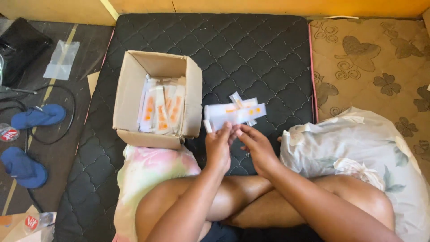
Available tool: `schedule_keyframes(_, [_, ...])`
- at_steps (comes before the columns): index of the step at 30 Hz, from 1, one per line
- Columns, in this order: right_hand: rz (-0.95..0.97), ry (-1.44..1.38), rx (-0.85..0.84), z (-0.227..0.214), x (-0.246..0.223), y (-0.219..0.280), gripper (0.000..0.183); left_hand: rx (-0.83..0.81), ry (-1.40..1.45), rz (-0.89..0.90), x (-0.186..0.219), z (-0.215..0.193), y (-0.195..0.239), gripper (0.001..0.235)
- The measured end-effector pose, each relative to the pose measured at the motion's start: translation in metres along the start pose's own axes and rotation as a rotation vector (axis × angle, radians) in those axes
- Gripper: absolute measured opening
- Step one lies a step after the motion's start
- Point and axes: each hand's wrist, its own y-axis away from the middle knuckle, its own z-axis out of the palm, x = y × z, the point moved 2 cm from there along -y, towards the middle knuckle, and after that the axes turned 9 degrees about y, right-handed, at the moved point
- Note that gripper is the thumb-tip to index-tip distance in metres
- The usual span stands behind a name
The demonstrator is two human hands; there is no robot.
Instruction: A person sits on a mattress and sorts small packaged strips from a cardboard box into a pile.
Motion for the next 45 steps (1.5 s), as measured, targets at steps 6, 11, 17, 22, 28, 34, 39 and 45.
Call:
schedule_keyframes(6, [-0.004, -0.089, 0.100, -0.002, 0.049, -0.043, 0.010, -0.022, 0.064, -0.092, -0.026, -0.009, -0.009, 0.025])
schedule_keyframes(11, [0.028, -0.106, 0.119, -0.002, 0.044, -0.050, 0.010, -0.031, 0.057, -0.135, -0.018, -0.001, -0.013, 0.028])
schedule_keyframes(17, [0.053, -0.129, 0.151, -0.007, 0.052, -0.064, 0.012, -0.001, 0.045, -0.155, -0.021, -0.004, -0.020, 0.025])
schedule_keyframes(22, [0.064, -0.146, 0.170, -0.016, 0.056, -0.079, 0.014, 0.008, 0.036, -0.161, -0.027, -0.016, -0.037, 0.023])
schedule_keyframes(28, [0.035, -0.156, 0.136, -0.027, 0.054, -0.087, 0.014, 0.029, 0.041, -0.156, -0.038, -0.032, -0.059, 0.025])
schedule_keyframes(34, [-0.030, -0.253, 0.128, -0.046, 0.050, -0.103, 0.007, 0.046, 0.071, -0.121, -0.022, -0.033, -0.069, 0.027])
schedule_keyframes(39, [-0.046, -0.291, 0.136, -0.062, 0.040, -0.108, 0.021, 0.065, 0.063, -0.090, -0.006, -0.026, -0.067, 0.025])
schedule_keyframes(45, [-0.048, -0.291, 0.159, -0.064, 0.040, -0.112, 0.024, 0.062, 0.072, -0.109, -0.004, -0.026, -0.070, 0.028])
